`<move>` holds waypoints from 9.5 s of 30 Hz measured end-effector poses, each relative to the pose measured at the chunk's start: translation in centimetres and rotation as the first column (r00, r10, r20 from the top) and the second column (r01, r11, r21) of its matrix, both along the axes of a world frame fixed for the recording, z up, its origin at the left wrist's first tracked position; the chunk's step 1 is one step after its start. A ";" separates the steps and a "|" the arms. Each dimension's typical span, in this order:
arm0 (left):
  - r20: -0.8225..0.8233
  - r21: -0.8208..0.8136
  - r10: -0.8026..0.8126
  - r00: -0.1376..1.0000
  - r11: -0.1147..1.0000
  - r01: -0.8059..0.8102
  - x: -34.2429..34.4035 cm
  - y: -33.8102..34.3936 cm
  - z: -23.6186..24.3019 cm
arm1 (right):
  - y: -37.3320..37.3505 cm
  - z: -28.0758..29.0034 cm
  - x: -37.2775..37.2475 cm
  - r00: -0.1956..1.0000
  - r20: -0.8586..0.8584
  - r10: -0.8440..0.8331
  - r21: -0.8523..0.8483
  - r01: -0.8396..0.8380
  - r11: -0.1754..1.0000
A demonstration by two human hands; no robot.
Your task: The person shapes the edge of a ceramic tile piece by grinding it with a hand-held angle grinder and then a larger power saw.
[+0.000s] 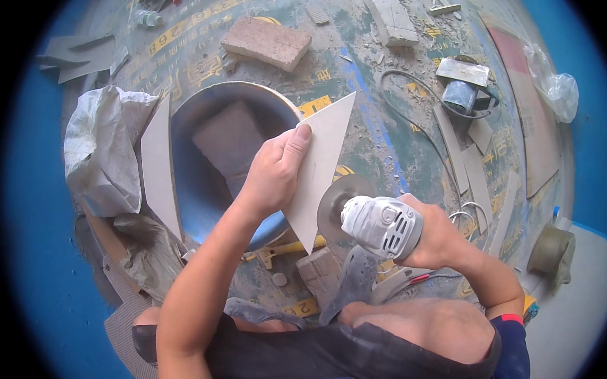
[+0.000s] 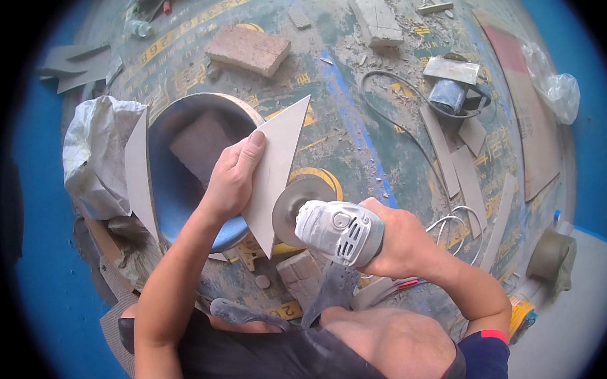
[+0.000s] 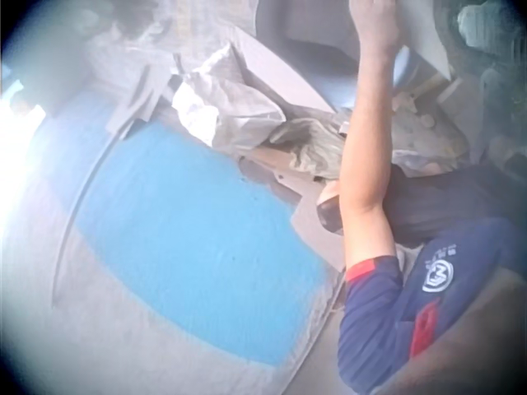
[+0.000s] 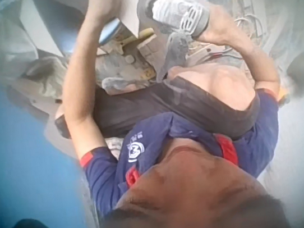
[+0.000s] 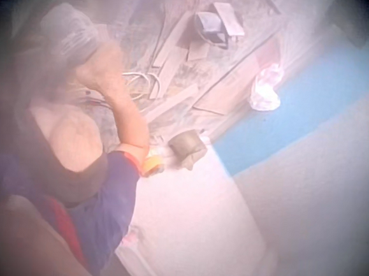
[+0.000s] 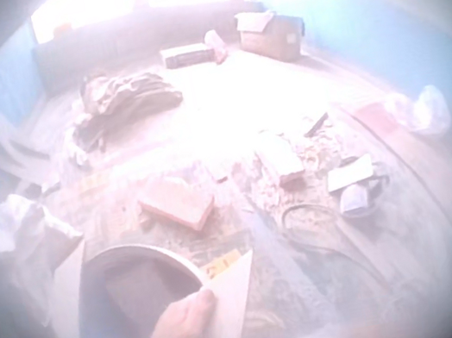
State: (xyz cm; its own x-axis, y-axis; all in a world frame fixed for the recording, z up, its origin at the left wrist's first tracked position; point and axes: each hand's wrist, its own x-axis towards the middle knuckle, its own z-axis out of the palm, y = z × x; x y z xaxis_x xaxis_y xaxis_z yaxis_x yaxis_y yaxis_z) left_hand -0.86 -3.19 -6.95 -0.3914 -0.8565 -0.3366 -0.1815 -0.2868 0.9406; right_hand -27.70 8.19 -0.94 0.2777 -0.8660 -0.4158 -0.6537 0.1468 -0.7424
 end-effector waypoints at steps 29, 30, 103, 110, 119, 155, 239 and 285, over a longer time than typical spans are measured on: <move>-0.004 0.048 0.000 1.000 0.999 0.001 -0.2 0.0 -0.2 | -0.8 -0.6 -1.0 1.000 0.003 -0.017 0.005 0.017 1.000; -0.004 0.034 -0.003 1.000 0.999 0.004 -0.2 0.0 -0.3 | -0.8 -0.8 -1.2 1.000 0.004 -0.013 -0.018 0.013 1.000; 0.092 -0.021 -0.020 0.996 1.000 0.022 -0.2 -0.2 0.2 | -4.5 -2.7 -2.5 0.944 0.227 -0.238 0.043 0.234 0.971; 0.088 -0.048 -0.021 0.996 0.999 0.025 -0.5 -0.1 0.7 | -4.1 -2.3 -2.3 0.959 0.188 -0.210 0.031 0.208 0.978; 0.062 -0.055 -0.012 0.998 0.998 0.016 -0.2 -0.1 0.2 | -1.8 -1.9 -1.7 0.996 0.073 -0.057 -0.007 0.057 0.998; 0.105 -0.051 0.027 0.994 0.998 -0.022 -0.5 0.1 0.9 | -2.5 -3.5 -1.4 0.968 0.200 -0.152 -0.034 0.161 0.986; 0.500 -0.469 0.295 0.814 0.883 -0.031 -2.5 2.4 5.0 | 7.1 -21.2 -10.8 0.476 -0.493 -0.728 -0.384 0.632 0.673; 0.397 -0.393 0.254 0.882 0.915 -0.087 -3.4 1.1 1.6 | 46.1 -22.4 -17.4 -0.452 -0.503 -0.737 0.162 0.788 -0.594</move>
